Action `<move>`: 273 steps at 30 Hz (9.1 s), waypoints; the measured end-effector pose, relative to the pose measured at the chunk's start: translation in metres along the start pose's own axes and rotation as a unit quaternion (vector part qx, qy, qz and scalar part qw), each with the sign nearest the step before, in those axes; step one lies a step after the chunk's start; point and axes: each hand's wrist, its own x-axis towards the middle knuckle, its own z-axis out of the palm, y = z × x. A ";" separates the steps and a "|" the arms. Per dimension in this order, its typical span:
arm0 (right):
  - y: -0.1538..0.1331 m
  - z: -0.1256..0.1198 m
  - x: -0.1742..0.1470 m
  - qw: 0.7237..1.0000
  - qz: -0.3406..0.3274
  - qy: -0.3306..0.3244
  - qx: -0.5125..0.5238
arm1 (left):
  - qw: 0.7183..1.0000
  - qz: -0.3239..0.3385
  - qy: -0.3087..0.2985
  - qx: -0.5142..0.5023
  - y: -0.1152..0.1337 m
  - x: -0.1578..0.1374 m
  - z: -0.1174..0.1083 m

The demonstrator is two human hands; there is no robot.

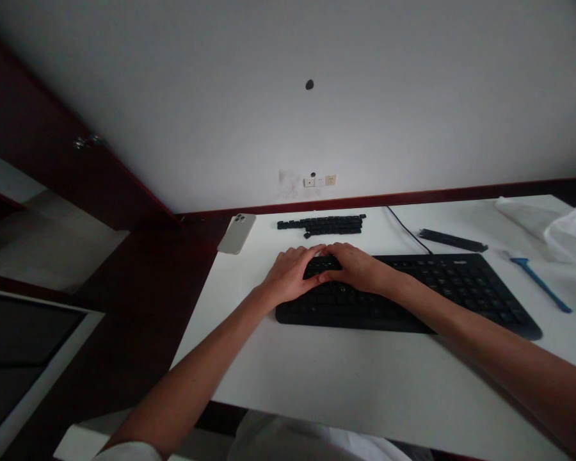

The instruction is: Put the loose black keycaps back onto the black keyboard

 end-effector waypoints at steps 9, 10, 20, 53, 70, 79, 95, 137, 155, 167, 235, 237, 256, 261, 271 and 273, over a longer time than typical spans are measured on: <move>0.001 -0.001 -0.002 0.999 -0.041 0.013 0.001 | 1.000 0.003 0.009 -0.006 -0.005 -0.001 0.006; 0.000 -0.003 -0.002 0.999 -0.044 0.009 -0.003 | 1.000 0.005 0.010 -0.006 -0.005 -0.001 0.006; -0.002 -0.032 -0.053 0.981 -0.016 -0.181 -0.070 | 0.998 0.001 0.063 -0.020 0.000 -0.004 0.008; -0.031 -0.028 -0.039 0.977 -0.038 -0.162 -0.133 | 0.952 -0.029 0.153 -0.263 -0.044 0.000 -0.011; -0.026 -0.039 0.026 0.987 -0.101 0.037 -0.116 | 0.937 -0.087 0.204 -0.270 -0.074 0.001 -0.007; -0.012 -0.032 0.080 0.970 -0.148 0.041 -0.190 | 0.925 -0.102 0.219 -0.293 -0.080 0.003 -0.005; 0.000 -0.018 0.093 0.966 -0.137 0.020 -0.220 | 0.923 -0.098 0.218 -0.303 -0.082 0.004 -0.002; -0.030 -0.008 0.016 0.993 -0.060 -0.078 0.060 | 0.935 -0.106 0.200 -0.273 -0.072 0.001 -0.007; -0.021 -0.014 0.022 0.995 -0.034 -0.060 0.075 | 0.958 -0.083 0.199 -0.191 -0.073 0.003 -0.004; 0.020 -0.017 0.023 0.997 -0.029 0.044 0.063 | 0.995 0.032 0.032 -0.086 -0.040 0.006 -0.023; -0.011 0.005 0.026 0.992 0.063 -0.027 -0.107 | 0.946 0.020 -0.284 0.158 -0.010 0.063 -0.049; -0.010 0.004 0.026 0.992 0.063 -0.027 -0.107 | 0.946 0.020 -0.284 0.153 -0.013 0.064 -0.048; -0.017 -0.005 0.024 0.995 0.054 -0.033 -0.082 | 0.954 0.056 -0.265 0.132 -0.020 0.063 -0.049; -0.013 -0.019 0.022 0.997 0.006 -0.063 -0.038 | 0.954 0.047 -0.268 0.126 -0.018 0.064 -0.060; 0.001 -0.064 0.007 0.968 0.080 -0.168 -0.165 | 0.966 0.039 -0.226 0.120 -0.030 0.066 -0.072; 0.002 -0.062 0.007 0.969 0.073 -0.164 -0.170 | 0.961 0.046 -0.242 0.124 -0.027 0.065 -0.069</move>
